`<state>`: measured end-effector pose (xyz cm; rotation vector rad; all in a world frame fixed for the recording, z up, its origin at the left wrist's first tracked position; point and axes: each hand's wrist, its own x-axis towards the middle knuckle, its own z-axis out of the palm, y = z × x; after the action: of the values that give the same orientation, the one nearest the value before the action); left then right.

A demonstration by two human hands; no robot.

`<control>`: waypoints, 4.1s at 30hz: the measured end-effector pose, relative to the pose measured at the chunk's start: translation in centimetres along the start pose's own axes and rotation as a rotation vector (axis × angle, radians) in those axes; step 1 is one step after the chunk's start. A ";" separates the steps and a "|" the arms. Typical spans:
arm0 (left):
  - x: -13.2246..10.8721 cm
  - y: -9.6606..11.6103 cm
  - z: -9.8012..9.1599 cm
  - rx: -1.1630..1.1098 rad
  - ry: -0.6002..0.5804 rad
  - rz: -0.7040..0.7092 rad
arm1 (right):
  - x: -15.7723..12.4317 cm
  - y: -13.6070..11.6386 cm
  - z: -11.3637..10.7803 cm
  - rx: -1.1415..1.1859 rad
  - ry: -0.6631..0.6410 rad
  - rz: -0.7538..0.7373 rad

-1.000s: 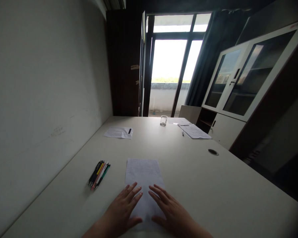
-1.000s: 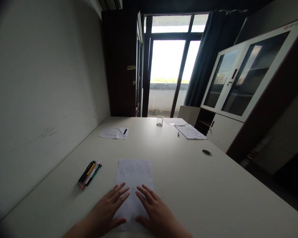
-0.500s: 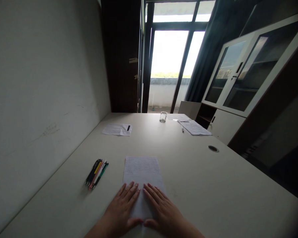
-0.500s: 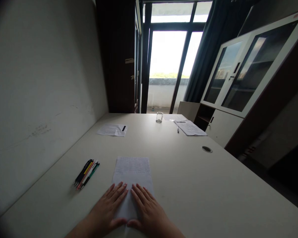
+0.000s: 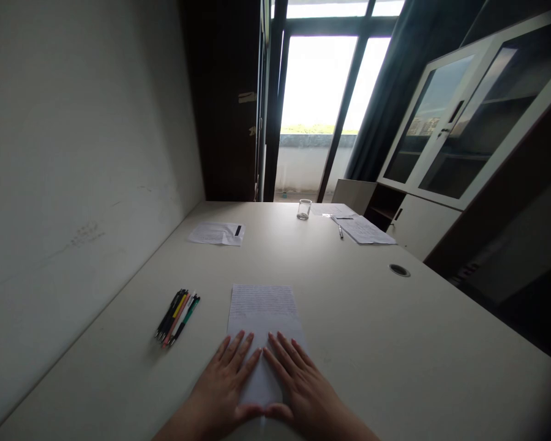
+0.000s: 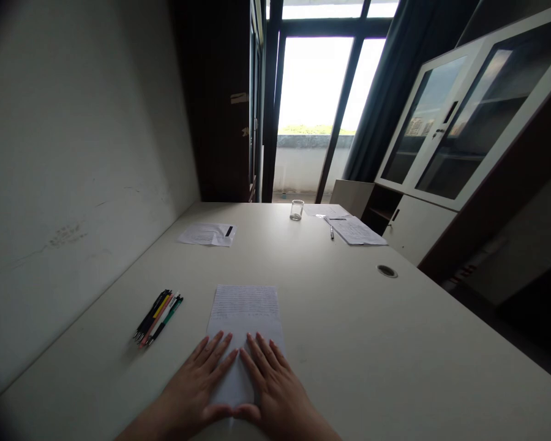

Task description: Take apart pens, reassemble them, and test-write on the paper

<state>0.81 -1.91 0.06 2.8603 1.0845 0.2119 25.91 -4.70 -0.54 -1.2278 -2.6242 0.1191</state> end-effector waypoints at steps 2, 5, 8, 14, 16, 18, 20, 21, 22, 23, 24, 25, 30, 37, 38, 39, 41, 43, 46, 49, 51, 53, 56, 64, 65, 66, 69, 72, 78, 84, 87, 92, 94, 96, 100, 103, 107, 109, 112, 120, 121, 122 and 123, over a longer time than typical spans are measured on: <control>0.1 0.0 -0.1 -0.005 -0.015 -0.005 | 0.0 0.0 0.0 -0.007 -0.004 0.001; 0.2 -0.1 0.0 -0.008 -0.038 -0.008 | 0.1 0.0 0.0 -0.015 -0.017 0.001; 0.2 -0.2 0.1 -0.002 -0.043 -0.008 | 0.2 0.0 -0.1 -0.019 -0.032 -0.001; 0.2 -0.3 0.1 -0.005 -0.028 0.003 | 0.3 -0.1 -0.4 -0.013 -0.014 -0.004; 0.1 -0.3 0.1 -0.003 -0.026 0.003 | 0.3 -0.2 -0.4 -0.016 -0.011 -0.003; 0.1 -0.3 0.1 0.000 -0.029 0.001 | 0.3 -0.1 -0.4 -0.021 -0.004 -0.006; 0.1 -0.2 0.1 0.000 -0.031 0.000 | 0.3 -0.1 -0.3 -0.024 0.003 -0.011; 0.1 -0.2 0.1 -0.002 -0.031 0.002 | 0.3 -0.1 -0.3 -0.025 0.007 -0.013; 0.1 -0.2 0.1 -0.005 -0.030 0.004 | 0.3 -0.1 -0.3 -0.026 0.010 -0.014; 0.1 -0.2 0.1 -0.008 -0.029 0.006 | 0.3 -0.1 -0.4 -0.026 0.011 -0.014; 0.1 -0.2 0.1 -0.010 -0.028 0.007 | 0.3 -0.1 -0.4 -0.025 0.011 -0.014; 0.1 -0.2 0.0 -0.012 -0.028 0.007 | 0.2 -0.1 -0.4 -0.024 0.010 -0.014; 0.0 -0.2 -0.1 -0.027 -0.035 0.008 | 0.1 -0.1 -0.4 -0.014 0.005 -0.011; -0.3 -0.4 -0.6 -0.083 0.063 0.029 | -0.2 0.5 -0.6 0.001 0.028 0.009; -0.4 -0.5 -0.8 -0.098 0.093 0.027 | -0.3 0.7 -0.8 0.007 0.044 0.024; -0.4 -0.7 -1.0 -0.115 0.131 0.018 | -0.4 0.9 -1.1 0.015 0.068 0.045; -0.6 -1.6 -1.3 -0.143 0.227 -0.029 | -0.9 1.5 -1.6 0.034 0.140 0.109; -1.0 -3.0 -1.4 -0.151 0.349 -0.119 | -1.5 2.3 -1.9 0.061 0.229 0.186; -1.9 -6.1 -1.5 -0.063 0.514 -0.263 | -2.5 4.0 -2.1 0.134 0.333 0.273; -3.3 -9.2 -1.8 0.077 0.608 -0.378 | -3.6 5.7 -2.0 0.209 0.401 0.349; -4.2 -10.8 -2.0 0.172 0.620 -0.446 | -4.2 6.7 -1.9 0.249 0.434 0.403; -4.9 -11.9 -2.0 0.239 0.616 -0.476 | -4.6 7.2 -1.8 0.296 0.452 0.456; -5.5 -12.6 -1.9 0.295 0.598 -0.488 | -4.7 7.3 -1.9 0.357 0.465 0.503; -5.2 -12.3 -1.3 0.401 0.511 -0.558 | -4.4 6.9 -2.2 0.423 0.478 0.519; -5.2 -12.2 -1.2 0.406 0.504 -0.566 | -4.3 6.9 -2.2 0.427 0.472 0.520; -5.2 -12.2 -1.2 0.410 0.500 -0.571 | -4.3 6.9 -2.2 0.429 0.466 0.519; -5.2 -12.1 -1.2 0.413 0.507 -0.576 | -4.2 6.9 -2.3 0.429 0.454 0.514; -5.1 -12.0 -1.2 0.409 0.518 -0.575 | -4.2 6.8 -2.4 0.428 0.468 0.507; -4.7 -11.2 -1.4 0.429 0.508 -0.560 | -4.2 6.6 -2.6 0.429 0.480 0.480; -4.5 -10.6 -1.4 0.390 0.502 -0.562 | -4.1 6.5 -2.7 0.417 0.474 0.456; -4.5 -10.7 -1.5 0.335 0.525 -0.527 | -4.1 6.6 -2.5 0.404 0.483 0.445; -4.5 -10.5 -2.2 0.231 0.644 -0.466 | -4.1 6.6 -2.3 0.419 0.462 0.443; -4.4 -10.2 -2.5 0.190 0.702 -0.466 | -4.1 6.5 -2.3 0.419 0.452 0.437; -4.4 -10.0 -2.8 0.133 0.758 -0.457 | -4.0 6.4 -2.4 0.417 0.446 0.429; -4.2 -9.3 -3.4 0.027 0.904 -0.416 | -3.9 6.2 -2.4 0.413 0.444 0.409; -3.8 -8.5 -4.2 0.003 0.966 -0.356 | -3.8 6.1 -2.4 0.428 0.445 0.393; -2.8 -6.8 -5.2 -0.021 0.989 -0.232 | -3.5 5.5 -2.4 0.479 0.451 0.389; -2.2 -5.8 -5.4 -0.070 0.985 -0.168 | -3.2 5.0 -2.7 0.522 0.452 0.385; -1.0 -4.1 -5.2 -0.211 0.878 -0.099 | -2.6 4.1 -3.4 0.595 0.465 0.349; 1.9 -1.1 -5.5 -0.342 0.622 0.167 | 0.6 1.1 -6.0 0.720 0.425 0.258; 2.2 -1.1 -5.6 -0.348 0.603 0.182 | 1.2 0.8 -6.2 0.711 0.410 0.253; 2.5 -1.1 -5.6 -0.351 0.584 0.186 | 1.9 0.6 -6.3 0.699 0.391 0.248; 2.8 -1.2 -5.6 -0.347 0.563 0.185 | 2.6 0.5 -6.3 0.682 0.376 0.245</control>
<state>1.16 0.97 5.72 2.6295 0.7335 1.1466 26.29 -2.60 5.91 -1.1597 -1.8611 0.6873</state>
